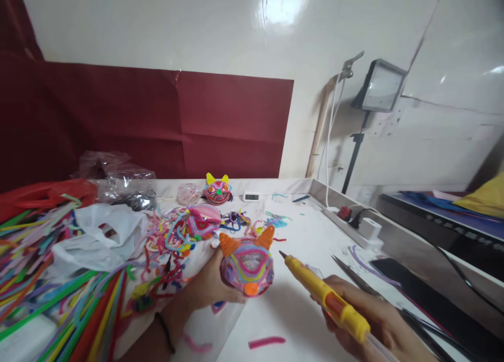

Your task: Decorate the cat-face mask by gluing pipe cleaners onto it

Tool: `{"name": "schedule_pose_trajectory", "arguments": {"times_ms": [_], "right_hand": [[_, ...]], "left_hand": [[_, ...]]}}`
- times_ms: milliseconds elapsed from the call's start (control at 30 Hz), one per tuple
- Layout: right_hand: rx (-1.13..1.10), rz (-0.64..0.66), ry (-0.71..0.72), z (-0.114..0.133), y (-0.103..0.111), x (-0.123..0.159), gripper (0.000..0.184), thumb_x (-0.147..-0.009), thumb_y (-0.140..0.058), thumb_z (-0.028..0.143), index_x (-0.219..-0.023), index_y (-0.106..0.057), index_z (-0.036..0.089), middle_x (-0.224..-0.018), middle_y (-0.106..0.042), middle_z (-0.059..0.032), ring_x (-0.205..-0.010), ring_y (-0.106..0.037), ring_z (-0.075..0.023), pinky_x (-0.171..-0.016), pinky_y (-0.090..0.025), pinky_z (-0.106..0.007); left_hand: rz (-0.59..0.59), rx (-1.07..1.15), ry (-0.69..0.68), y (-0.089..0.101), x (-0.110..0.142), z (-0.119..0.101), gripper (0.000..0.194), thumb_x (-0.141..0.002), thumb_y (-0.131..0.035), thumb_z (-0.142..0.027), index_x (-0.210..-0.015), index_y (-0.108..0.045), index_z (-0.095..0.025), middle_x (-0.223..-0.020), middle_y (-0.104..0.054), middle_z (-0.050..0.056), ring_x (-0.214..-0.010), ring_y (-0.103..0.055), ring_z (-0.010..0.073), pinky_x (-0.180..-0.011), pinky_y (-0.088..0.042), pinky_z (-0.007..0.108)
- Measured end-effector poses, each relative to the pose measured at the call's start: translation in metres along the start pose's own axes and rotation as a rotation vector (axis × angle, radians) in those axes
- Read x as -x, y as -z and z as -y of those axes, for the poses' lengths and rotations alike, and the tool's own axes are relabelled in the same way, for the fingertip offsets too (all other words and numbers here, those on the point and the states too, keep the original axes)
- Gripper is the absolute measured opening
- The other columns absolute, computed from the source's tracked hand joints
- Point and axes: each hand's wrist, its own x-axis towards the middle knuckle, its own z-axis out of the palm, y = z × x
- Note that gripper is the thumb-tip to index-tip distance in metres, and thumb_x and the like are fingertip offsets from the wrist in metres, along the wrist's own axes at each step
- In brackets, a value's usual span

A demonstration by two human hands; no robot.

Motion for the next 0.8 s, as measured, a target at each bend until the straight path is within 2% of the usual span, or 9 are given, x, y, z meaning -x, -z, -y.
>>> {"name": "schedule_pose_trajectory", "arguments": {"times_ms": [100, 200, 267, 400, 600, 800], "right_hand": [[0.047, 0.006, 0.086, 0.008, 0.002, -0.010, 0.042, -0.088, -0.050, 0.065, -0.084, -0.064, 0.025, -0.075, -0.055, -0.0025, -0.062, -0.050, -0.0176, -0.052, -0.042, -0.025], [0.030, 0.044, 0.097, 0.019, 0.000, -0.019, 0.041, -0.086, -0.056, 0.066, -0.088, -0.066, 0.026, -0.076, -0.057, -0.0029, -0.063, -0.052, -0.0182, -0.055, -0.045, -0.027], [-0.024, 0.030, 0.071, 0.025, -0.004, -0.023, 0.046, -0.082, -0.058, 0.069, -0.087, -0.067, 0.025, -0.077, -0.057, -0.0032, -0.063, -0.052, -0.0178, -0.055, -0.044, -0.027], [-0.091, -0.004, 0.131, 0.028, -0.012, -0.033, 0.053, -0.079, -0.059, 0.074, -0.087, -0.067, 0.022, -0.075, -0.056, -0.0026, -0.062, -0.048, -0.0154, -0.053, -0.040, -0.026], [-0.057, 0.020, 0.136, 0.027, -0.012, -0.050, 0.049, -0.078, -0.064, 0.067, -0.086, -0.066, 0.019, -0.075, -0.055, -0.0023, -0.061, -0.049, -0.0148, -0.053, -0.040, -0.026], [-0.126, 0.062, 0.086, 0.039, -0.011, -0.055, 0.057, -0.073, -0.063, 0.075, -0.080, -0.063, 0.019, -0.074, -0.055, -0.0025, -0.059, -0.044, -0.0136, -0.056, -0.041, -0.028]], "left_hand": [[0.028, 0.002, -0.078, 0.003, 0.000, -0.001, 0.096, -0.057, -0.090, -0.044, -0.139, -0.045, -0.024, -0.141, -0.056, 0.010, -0.134, -0.048, 0.0321, -0.113, -0.038, 0.043], [-0.030, -0.031, -0.161, 0.006, -0.001, -0.002, 0.083, -0.068, -0.077, -0.063, -0.136, -0.054, -0.024, -0.144, -0.053, 0.010, -0.138, -0.043, 0.0334, -0.116, -0.034, 0.042], [-0.083, -0.056, -0.178, 0.008, -0.003, -0.001, 0.074, -0.072, -0.070, -0.068, -0.130, -0.062, -0.022, -0.146, -0.052, 0.011, -0.139, -0.041, 0.0347, -0.117, -0.032, 0.043], [-0.197, -0.080, -0.152, 0.008, -0.005, -0.004, 0.052, -0.088, -0.057, -0.060, -0.122, -0.068, -0.022, -0.143, -0.056, 0.010, -0.137, -0.042, 0.0323, -0.118, -0.028, 0.043], [-0.208, -0.001, -0.129, -0.001, -0.004, -0.012, 0.044, -0.088, -0.057, -0.051, -0.118, -0.065, -0.020, -0.120, -0.069, 0.010, -0.114, -0.062, 0.0291, -0.103, -0.047, 0.041], [-0.216, 0.058, -0.121, -0.005, -0.002, -0.019, 0.031, -0.088, -0.058, -0.044, -0.109, -0.060, -0.022, -0.112, -0.070, 0.006, -0.105, -0.064, 0.0232, -0.098, -0.049, 0.034]]}}
